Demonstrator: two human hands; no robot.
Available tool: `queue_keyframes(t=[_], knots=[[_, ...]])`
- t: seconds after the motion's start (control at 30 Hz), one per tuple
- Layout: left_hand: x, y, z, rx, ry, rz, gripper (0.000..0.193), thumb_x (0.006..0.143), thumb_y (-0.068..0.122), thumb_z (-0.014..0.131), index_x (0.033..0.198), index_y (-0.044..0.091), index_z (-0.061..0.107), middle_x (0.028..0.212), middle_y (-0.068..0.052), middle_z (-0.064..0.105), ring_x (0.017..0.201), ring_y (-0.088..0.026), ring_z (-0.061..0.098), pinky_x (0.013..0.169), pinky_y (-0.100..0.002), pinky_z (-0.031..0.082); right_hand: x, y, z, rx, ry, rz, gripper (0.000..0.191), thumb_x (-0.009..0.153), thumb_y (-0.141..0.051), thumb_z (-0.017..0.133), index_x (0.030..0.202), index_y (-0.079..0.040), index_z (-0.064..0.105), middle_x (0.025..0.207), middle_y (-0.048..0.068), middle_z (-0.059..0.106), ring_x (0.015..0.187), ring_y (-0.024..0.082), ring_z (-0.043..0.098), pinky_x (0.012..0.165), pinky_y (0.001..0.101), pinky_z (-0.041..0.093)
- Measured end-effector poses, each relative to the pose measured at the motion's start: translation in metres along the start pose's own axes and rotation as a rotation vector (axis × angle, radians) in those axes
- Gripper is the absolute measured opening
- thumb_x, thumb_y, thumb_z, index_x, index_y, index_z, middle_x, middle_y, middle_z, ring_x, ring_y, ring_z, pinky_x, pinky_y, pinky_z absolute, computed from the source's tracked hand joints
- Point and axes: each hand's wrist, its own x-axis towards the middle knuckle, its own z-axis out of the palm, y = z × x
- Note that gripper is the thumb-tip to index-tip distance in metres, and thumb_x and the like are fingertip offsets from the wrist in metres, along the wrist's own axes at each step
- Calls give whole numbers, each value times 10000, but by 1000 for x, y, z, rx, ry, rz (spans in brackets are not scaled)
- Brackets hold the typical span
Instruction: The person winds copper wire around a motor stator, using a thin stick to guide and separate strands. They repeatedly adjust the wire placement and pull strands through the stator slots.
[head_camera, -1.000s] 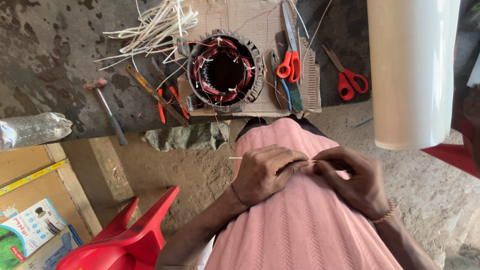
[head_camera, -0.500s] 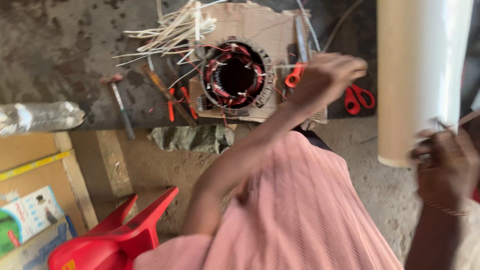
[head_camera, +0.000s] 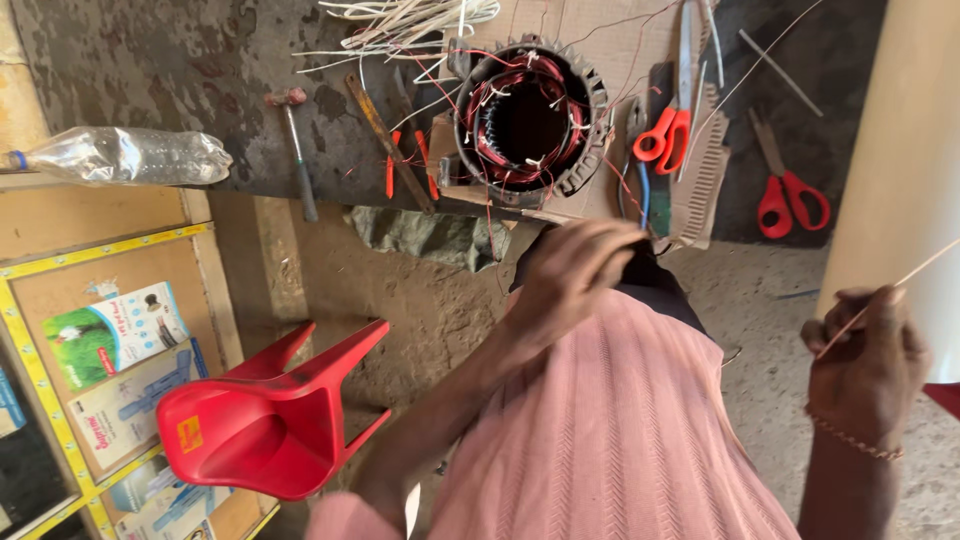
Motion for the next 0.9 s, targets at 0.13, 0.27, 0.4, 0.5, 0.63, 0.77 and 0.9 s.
queue_keyframes(t=[0.13,0.27,0.4,0.5,0.63,0.77,0.9], knots=[[-33,-1,-72,71,208,5,193,1002,19,662,1181,89,675,1186,-59,705,1106,-223,654,976,-378,531,-2,14,23,-96,-60,-170,338,1266,-261,534,1104,31,589,844,90,583,729,168,570,671,323,460],[-47,-41,-121,54,332,-124,173,1038,9,623,1186,93,650,1205,-47,697,1147,-206,655,963,-353,535,-24,26,79,-31,-32,-260,290,1249,-225,511,1223,60,556,925,121,582,819,186,580,718,313,483],[-47,-112,-153,110,124,-255,328,989,32,640,1312,92,661,1356,-97,617,1209,-251,585,973,-359,544,-55,53,151,-104,-8,-353,270,1269,-222,563,1250,48,561,993,136,636,812,195,612,719,342,537],[-51,-157,-156,181,70,-87,379,964,128,733,1338,141,672,1402,-56,594,1247,-227,577,1081,-398,510,-83,81,195,-124,6,-368,233,1249,-208,589,1258,24,572,1067,155,688,836,198,658,712,342,561],[-58,-195,-148,203,-72,133,331,935,146,758,1259,160,692,1365,-40,633,1291,-229,563,1118,-408,476,-115,105,234,-158,78,-377,169,1217,-124,626,1263,28,571,1129,165,688,858,193,678,709,329,573],[-66,-206,-150,210,-215,234,255,900,79,719,1141,161,730,1228,15,703,1269,-198,605,1157,-457,427,-130,112,256,-180,101,-344,156,1168,7,636,1302,62,580,1191,196,690,918,198,693,753,327,597],[-63,-194,-160,86,-229,323,256,953,12,689,1170,140,738,1176,-10,710,1181,-173,666,1210,-440,441,-135,119,276,-209,129,-365,123,1195,-5,626,1274,89,625,1128,185,693,913,191,695,734,325,607]])
